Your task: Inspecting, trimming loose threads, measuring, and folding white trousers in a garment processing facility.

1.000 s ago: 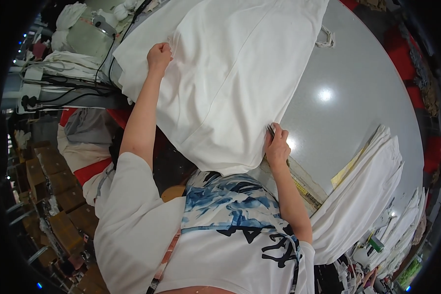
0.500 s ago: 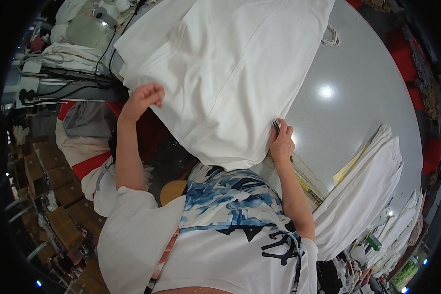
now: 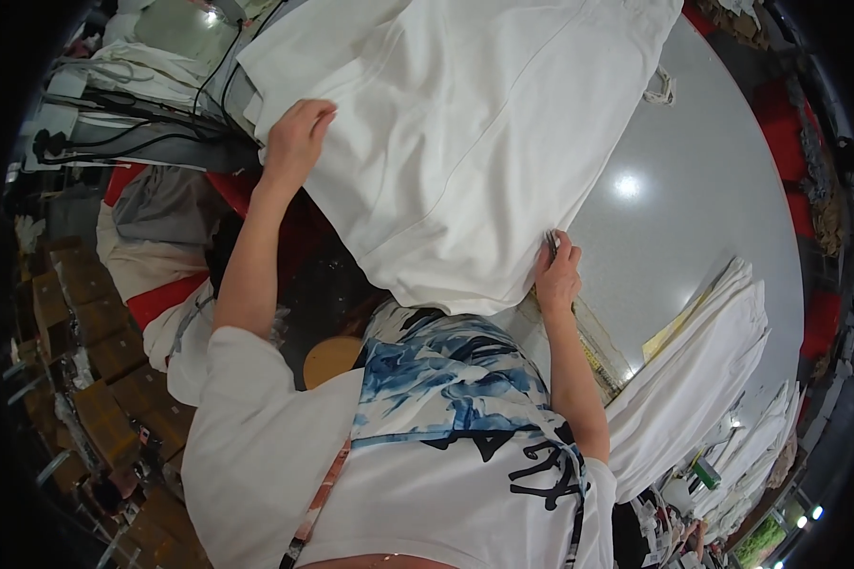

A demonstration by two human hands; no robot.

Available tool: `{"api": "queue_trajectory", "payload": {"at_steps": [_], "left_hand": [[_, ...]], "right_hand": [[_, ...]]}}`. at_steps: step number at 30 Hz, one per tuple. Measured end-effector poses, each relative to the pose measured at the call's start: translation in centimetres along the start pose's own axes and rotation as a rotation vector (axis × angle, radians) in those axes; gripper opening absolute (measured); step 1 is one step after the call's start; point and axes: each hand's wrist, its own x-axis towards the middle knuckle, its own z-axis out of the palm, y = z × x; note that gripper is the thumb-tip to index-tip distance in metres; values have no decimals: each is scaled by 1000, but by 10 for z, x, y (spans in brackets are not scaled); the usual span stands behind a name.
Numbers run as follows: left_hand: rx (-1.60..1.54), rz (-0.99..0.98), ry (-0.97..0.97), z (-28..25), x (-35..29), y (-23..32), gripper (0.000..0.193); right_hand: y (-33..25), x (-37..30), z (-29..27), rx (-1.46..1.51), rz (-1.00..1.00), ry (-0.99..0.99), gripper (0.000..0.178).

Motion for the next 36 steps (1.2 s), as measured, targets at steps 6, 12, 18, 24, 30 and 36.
{"api": "queue_trajectory", "payload": {"at_steps": [6,12,18,24,30,36], "left_hand": [[80,-56,17,66,66,-17,12],[71,-154,-115,90,73,-40,11],[-336,-254,-84,87,72,-50,7],[-1075,-319,-204,57,46,-13,7],[-511,-175,58,40,28,-10,13],[467,74,94,42,16,-33,17]], "right_hand": [[-1,-1,1,31,-11,-8,35],[-2,-5,1,-3,57,-30,35],[-11,2,2,174,98,-12,39],[-8,9,11,290,316,56,39],[-4,13,-5,255,304,-70,30],[-21,7,-43,390,295,16,24]]}}
